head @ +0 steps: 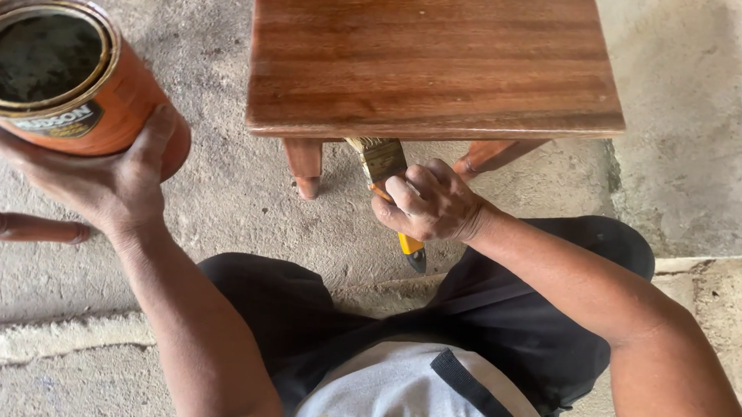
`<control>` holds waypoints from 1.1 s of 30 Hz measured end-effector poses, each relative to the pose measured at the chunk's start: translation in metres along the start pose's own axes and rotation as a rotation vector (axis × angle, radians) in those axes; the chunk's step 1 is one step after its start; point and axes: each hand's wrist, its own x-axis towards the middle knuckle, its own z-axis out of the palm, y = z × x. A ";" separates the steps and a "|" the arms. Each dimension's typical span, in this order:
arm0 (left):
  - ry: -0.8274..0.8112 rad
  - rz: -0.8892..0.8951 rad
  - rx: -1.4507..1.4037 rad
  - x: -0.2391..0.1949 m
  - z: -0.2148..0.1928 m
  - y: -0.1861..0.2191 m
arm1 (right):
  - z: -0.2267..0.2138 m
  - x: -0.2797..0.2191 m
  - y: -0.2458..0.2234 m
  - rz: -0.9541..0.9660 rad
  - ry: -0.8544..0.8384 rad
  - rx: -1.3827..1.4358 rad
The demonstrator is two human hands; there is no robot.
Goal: The person applies varnish to a wooden chair using a paintbrush. They dip the brush into a can of varnish and coat the seat, legs, and backrest of the chair.
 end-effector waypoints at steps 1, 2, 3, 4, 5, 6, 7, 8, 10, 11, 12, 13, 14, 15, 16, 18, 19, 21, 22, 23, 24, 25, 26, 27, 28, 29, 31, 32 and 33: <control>-0.008 0.005 -0.007 -0.001 -0.001 -0.002 | -0.004 -0.003 0.002 0.009 -0.002 -0.006; -0.022 0.023 -0.014 -0.001 -0.001 -0.004 | -0.008 -0.005 0.003 0.012 -0.007 -0.009; -0.035 0.042 -0.024 -0.002 -0.001 -0.007 | -0.012 -0.009 0.005 0.014 -0.013 -0.013; -0.042 0.046 -0.032 -0.003 0.001 -0.008 | -0.013 -0.015 0.007 0.022 -0.016 -0.020; -0.048 0.000 -0.071 -0.005 0.002 -0.009 | -0.015 -0.022 0.008 0.026 -0.024 -0.023; -0.055 -0.046 -0.109 -0.007 0.002 -0.011 | -0.016 -0.029 0.009 0.030 -0.033 -0.026; -0.059 -0.042 -0.113 -0.007 0.004 -0.014 | -0.019 -0.035 0.012 0.035 -0.034 -0.030; -0.045 -0.022 -0.100 -0.008 0.006 -0.016 | -0.023 -0.040 0.014 0.039 -0.039 -0.030; -0.034 0.001 -0.086 -0.010 0.006 -0.021 | -0.032 -0.047 0.019 0.047 -0.040 -0.028; -0.035 -0.024 -0.044 -0.011 0.006 -0.023 | -0.038 -0.048 0.021 0.056 -0.053 -0.027; -0.036 -0.048 -0.002 -0.012 0.006 -0.024 | -0.044 -0.050 0.023 0.065 -0.066 -0.025; -0.039 -0.043 -0.004 -0.011 0.006 -0.024 | -0.048 -0.053 0.025 0.070 -0.065 -0.029; -0.032 -0.027 0.008 -0.011 0.006 -0.024 | -0.052 -0.056 0.027 0.081 -0.084 -0.033; -0.026 -0.011 0.018 -0.012 0.008 -0.024 | -0.057 -0.060 0.028 0.093 -0.106 -0.038; -0.031 -0.007 0.012 -0.009 0.008 -0.019 | -0.060 -0.063 0.030 0.099 -0.108 -0.043; -0.062 0.091 0.057 -0.004 0.010 -0.010 | -0.068 -0.070 0.033 0.118 -0.132 -0.048; -0.070 0.095 0.046 -0.005 0.011 -0.010 | -0.071 -0.076 0.035 0.128 -0.138 -0.055; -0.124 -0.135 -0.301 -0.007 0.012 -0.010 | -0.079 -0.087 0.039 0.141 -0.158 -0.079; -0.134 -0.133 -0.311 -0.008 0.015 -0.011 | -0.085 -0.092 0.042 0.151 -0.164 -0.087; -0.122 -0.177 -0.339 -0.009 0.016 -0.012 | -0.090 -0.097 0.045 0.160 -0.184 -0.096; -0.111 -0.221 -0.367 -0.010 0.018 -0.014 | -0.096 -0.102 0.048 0.169 -0.204 -0.105; -0.119 -0.219 -0.374 -0.006 0.021 -0.004 | -0.102 -0.108 0.051 0.176 -0.209 -0.111; -0.115 -0.285 -0.343 -0.002 0.024 0.006 | -0.107 -0.114 0.053 0.185 -0.239 -0.118; -0.111 -0.352 -0.313 0.002 0.026 0.016 | -0.112 -0.120 0.056 0.193 -0.268 -0.123; -0.118 -0.352 -0.317 0.004 0.030 0.026 | -0.116 -0.129 0.057 0.199 -0.272 -0.126; -0.118 -0.372 -0.332 0.006 0.033 0.035 | -0.120 -0.138 0.058 0.207 -0.296 -0.148; -0.123 -0.390 -0.348 0.008 0.037 0.045 | -0.128 -0.146 0.060 0.220 -0.322 -0.171; -0.113 -0.403 -0.348 0.008 0.038 0.044 | -0.133 -0.146 0.062 0.244 -0.332 -0.186; -0.104 -0.417 -0.347 0.007 0.040 0.044 | -0.137 -0.146 0.062 0.270 -0.343 -0.199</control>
